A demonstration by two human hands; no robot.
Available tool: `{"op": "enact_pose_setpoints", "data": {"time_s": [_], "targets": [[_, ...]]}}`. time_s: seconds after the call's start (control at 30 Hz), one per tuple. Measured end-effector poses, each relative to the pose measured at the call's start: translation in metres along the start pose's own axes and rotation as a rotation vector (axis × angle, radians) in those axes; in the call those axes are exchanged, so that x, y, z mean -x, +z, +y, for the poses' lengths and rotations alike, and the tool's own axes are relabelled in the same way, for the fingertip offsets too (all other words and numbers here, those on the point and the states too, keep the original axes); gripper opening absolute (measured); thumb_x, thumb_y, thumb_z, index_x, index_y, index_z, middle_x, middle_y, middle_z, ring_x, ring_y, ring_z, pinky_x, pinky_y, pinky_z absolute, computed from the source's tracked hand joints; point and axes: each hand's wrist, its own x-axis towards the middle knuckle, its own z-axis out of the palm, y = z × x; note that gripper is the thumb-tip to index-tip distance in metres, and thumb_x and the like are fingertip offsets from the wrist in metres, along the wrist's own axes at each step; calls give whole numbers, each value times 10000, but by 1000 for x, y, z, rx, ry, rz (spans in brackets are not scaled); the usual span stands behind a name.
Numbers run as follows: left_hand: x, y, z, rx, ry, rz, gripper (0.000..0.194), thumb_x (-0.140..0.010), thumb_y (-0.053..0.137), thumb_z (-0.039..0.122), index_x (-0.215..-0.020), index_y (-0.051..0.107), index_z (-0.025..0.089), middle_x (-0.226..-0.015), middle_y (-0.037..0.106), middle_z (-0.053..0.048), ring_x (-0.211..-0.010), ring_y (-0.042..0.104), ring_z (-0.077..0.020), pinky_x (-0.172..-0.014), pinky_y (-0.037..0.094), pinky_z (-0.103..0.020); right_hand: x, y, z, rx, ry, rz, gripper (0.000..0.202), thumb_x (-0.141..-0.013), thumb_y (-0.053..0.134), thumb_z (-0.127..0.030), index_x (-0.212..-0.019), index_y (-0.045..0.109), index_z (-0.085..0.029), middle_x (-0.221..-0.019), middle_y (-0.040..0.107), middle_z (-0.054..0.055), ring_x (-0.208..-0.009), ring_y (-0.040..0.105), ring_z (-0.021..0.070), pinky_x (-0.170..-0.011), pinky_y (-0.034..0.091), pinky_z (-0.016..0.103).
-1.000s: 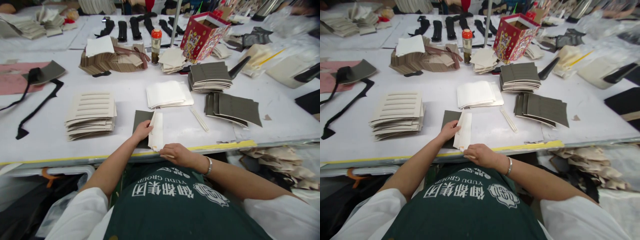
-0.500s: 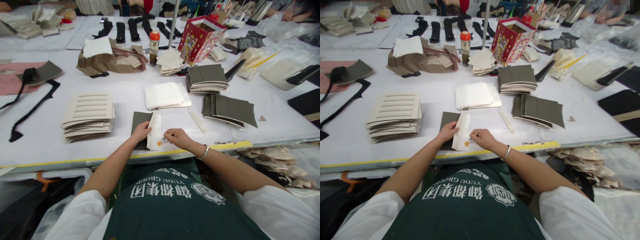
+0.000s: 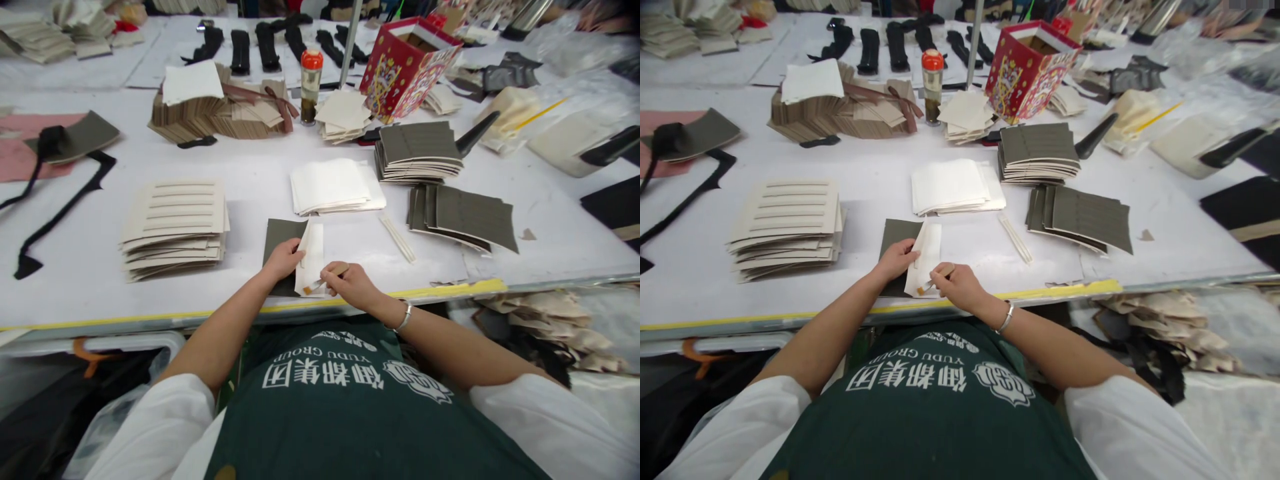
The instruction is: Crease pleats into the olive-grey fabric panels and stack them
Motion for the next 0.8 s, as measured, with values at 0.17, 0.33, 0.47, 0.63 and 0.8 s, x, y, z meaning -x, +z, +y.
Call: {"op": "enact_pose_setpoints", "data": {"time_s": [0.17,0.33,0.47,0.63,0.8], "targets": [[1,-1,1,-28,4,11,219,-704,476,244,-849,609,146,-725,605,-3,-674,538,-166,-607,421,-259,9,-8,8,140,-15,37,325,-816,456,-325,-549,565,-174,-674,633,23,-499,544,102,-490,433,223],[0,0,2,7,-10,-7,221,-695,479,245,-849,600,141,-707,597,-1,-649,534,-162,-592,417,-258,13,-4,-6,114,-79,28,305,-835,443,-326,-624,608,-181,-674,640,17,-547,566,113,-539,438,227],[0,0,2,19,-13,-10,234,-695,475,242,-867,596,139,-739,611,-8,-674,546,-165,-615,426,-261,12,5,-5,183,-123,2,300,-829,441,-273,-584,585,-177,-656,638,13,-574,562,110,-574,425,226],[1,0,3,15,-16,-18,221,-693,468,235,-848,590,135,-730,606,-6,-672,551,-166,-601,425,-258,20,-20,-5,260,-172,8,265,-829,453,-239,-615,594,-170,-671,633,19,-607,563,117,-587,417,230],[-2,1,-1,29,-22,-21,233,-694,469,230,-865,594,133,-734,615,-7,-659,555,-163,-629,447,-270,18,-27,-13,236,-423,-223,192,-838,493,-261,-916,647,-177,-823,626,59,-745,572,139,-677,447,247]]}}
